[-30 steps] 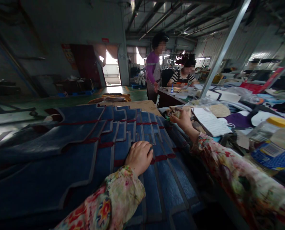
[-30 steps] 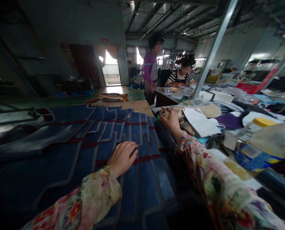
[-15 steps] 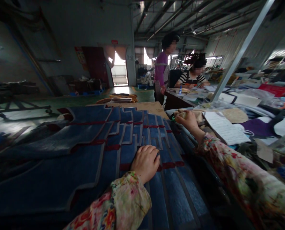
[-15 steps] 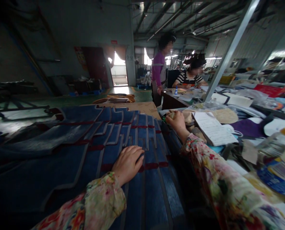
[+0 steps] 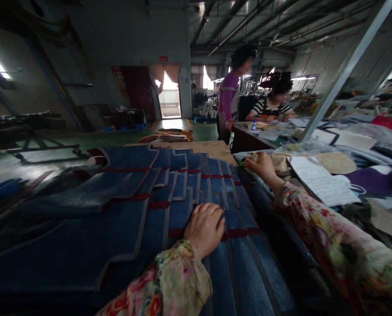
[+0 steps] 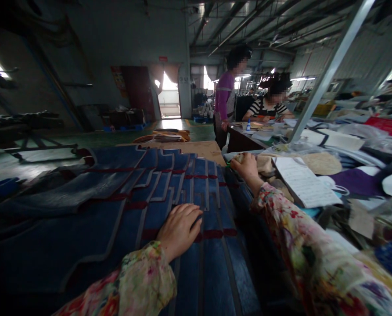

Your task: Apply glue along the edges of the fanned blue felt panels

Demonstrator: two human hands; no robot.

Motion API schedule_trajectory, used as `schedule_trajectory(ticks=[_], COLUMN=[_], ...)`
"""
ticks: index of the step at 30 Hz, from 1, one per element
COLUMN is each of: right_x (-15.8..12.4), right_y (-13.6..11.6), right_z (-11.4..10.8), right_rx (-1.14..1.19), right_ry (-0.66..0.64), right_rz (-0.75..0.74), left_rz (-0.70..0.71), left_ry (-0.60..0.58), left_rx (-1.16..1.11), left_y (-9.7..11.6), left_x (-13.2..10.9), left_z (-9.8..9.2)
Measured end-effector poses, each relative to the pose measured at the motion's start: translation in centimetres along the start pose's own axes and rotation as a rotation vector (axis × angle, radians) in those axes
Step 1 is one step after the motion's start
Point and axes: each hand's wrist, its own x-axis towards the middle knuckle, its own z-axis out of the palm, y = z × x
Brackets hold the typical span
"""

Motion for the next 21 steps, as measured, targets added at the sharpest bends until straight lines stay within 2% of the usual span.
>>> schedule_trajectory(ticks=[9,14,21], right_x=[-0.2,-1.0,-1.8], right_y=[-0.3,-0.1,0.4], right_z=[-1.0,-1.9,-3.4], right_rx=[0.018,0.006,-0.020], right_ry=[-0.029,-0.019,-0.070], right_rz=[-0.017,-0.016,-0.029], left_rz=[-0.002,0.012,0.025], left_ry=[-0.007,-0.003,0.005], left_rx=[0.001,0.003,0.003], left_y=[0.0,0.0,-0.2], left_x=[0.0,0.0,0.0], left_z=[-0.1,-0.1,0.1])
